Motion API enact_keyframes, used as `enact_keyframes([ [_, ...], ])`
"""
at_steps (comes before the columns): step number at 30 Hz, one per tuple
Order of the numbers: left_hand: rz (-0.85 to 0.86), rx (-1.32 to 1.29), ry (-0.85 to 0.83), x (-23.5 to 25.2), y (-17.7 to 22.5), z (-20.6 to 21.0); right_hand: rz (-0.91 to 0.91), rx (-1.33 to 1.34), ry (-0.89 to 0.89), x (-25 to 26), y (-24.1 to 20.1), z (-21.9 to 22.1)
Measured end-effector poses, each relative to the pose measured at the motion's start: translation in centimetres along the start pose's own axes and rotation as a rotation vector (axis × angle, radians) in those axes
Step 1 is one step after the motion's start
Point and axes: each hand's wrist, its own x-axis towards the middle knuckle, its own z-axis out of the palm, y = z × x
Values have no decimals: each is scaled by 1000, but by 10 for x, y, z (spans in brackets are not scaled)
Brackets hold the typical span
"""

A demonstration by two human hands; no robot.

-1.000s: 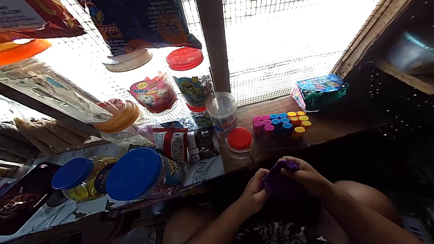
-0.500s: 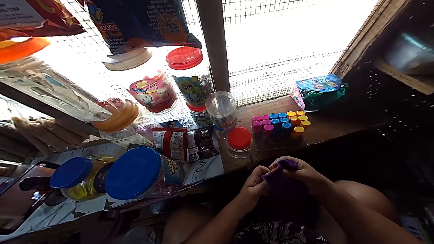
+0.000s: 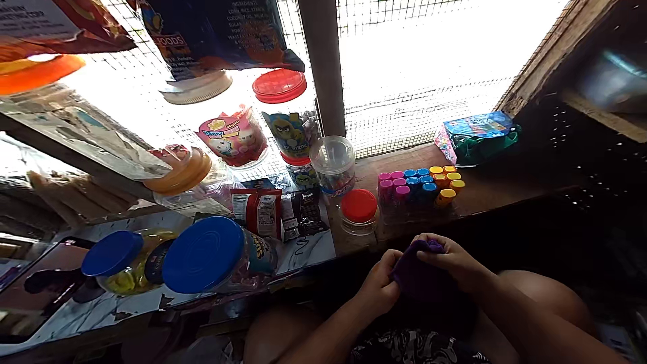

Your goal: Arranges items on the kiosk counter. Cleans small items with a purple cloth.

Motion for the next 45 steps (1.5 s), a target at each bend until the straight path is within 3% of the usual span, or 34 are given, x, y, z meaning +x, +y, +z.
enact_keyframes([
  [7, 40, -2, -33, 1, 0, -1, 28, 69, 47, 0, -2, 2],
  [12, -27, -286, -45, 0, 1, -1, 41, 167, 26, -3, -2, 3],
  [21, -173, -566, -89, -2, 9, -4, -62, 168, -246, 1, 9, -10],
  [27, -183, -594, -80, -2, 6, -7, -111, 129, -285, 3, 9, -9],
  [35, -87, -249, 39, 1, 3, 0, -88, 57, -136, 3, 8, -3],
  [39, -2, -40, 34, 2, -2, 0, -72, 64, -60, 3, 9, 0],
  [45, -8, 180, -2, 0, 0, -1, 28, 72, 75, 2, 3, 4],
])
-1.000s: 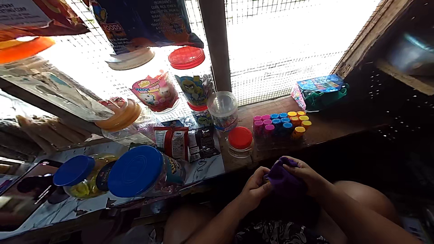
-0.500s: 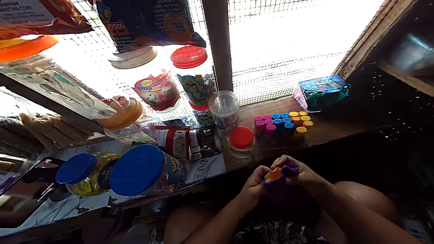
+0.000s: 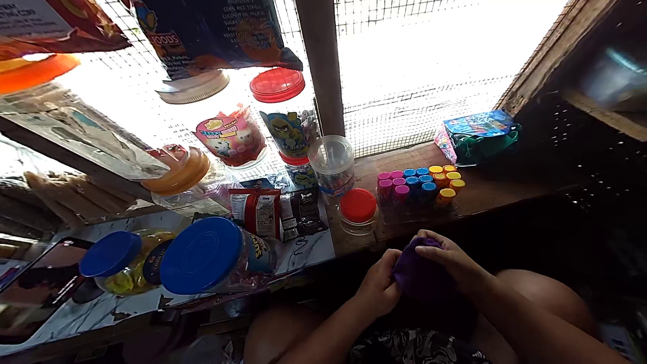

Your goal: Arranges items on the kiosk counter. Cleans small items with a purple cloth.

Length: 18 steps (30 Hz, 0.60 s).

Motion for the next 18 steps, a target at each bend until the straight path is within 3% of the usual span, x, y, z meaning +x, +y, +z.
enact_keyframes([
  [3, 49, 27, -9, 0, -1, 0, 36, 26, -29, -1, -4, -1],
  [8, 98, -241, -50, 1, -3, 1, 86, 88, -137, -2, -7, -7],
  [18, -63, -601, -114, -1, 7, -4, 72, 169, -276, -2, 2, -15],
])
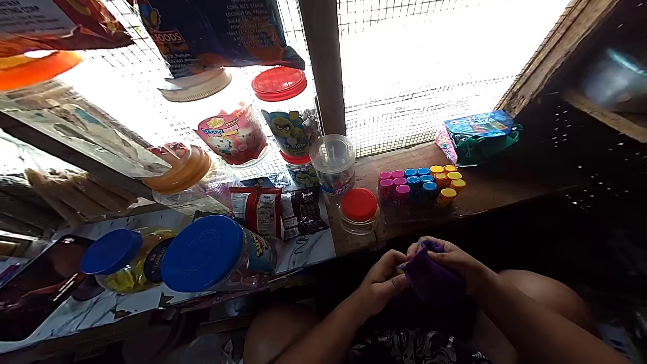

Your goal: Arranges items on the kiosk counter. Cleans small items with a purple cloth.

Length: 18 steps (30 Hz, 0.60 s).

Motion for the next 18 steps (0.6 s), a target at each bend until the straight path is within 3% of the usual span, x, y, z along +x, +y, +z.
enact_keyframes([
  [5, -28, -90, 5, -1, 0, -3, -99, -74, -93, 3, 1, -1],
  [10, 10, -16, 59, 0, -4, -3, -162, -185, -110, 5, 0, 0],
  [18, 93, 335, 100, 3, -11, -2, -96, -228, 189, 4, -3, 12],
])
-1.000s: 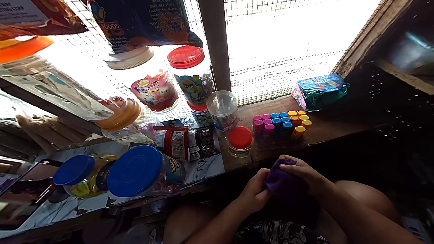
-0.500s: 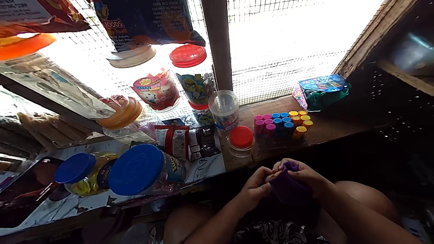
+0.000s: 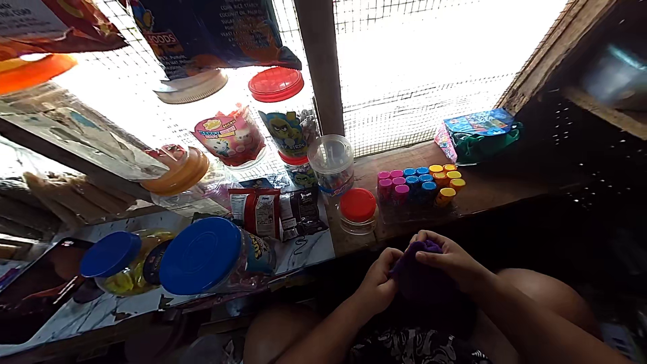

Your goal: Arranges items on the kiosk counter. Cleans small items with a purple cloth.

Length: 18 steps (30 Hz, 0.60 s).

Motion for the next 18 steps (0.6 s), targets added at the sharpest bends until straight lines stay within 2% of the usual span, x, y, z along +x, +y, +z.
enact_keyframes([
  [4, 0, -49, -8, 0, -1, 2, 13, -32, 70, -1, -2, 1],
  [10, -167, -305, -9, -1, 4, 1, 47, 58, 99, -3, -4, 4],
  [14, -200, -429, 18, -1, 6, -1, 33, 116, -9, -4, -2, -1],
  [18, -172, -420, 11, -1, 6, 0, 18, 80, -91, -3, -2, -5],
])
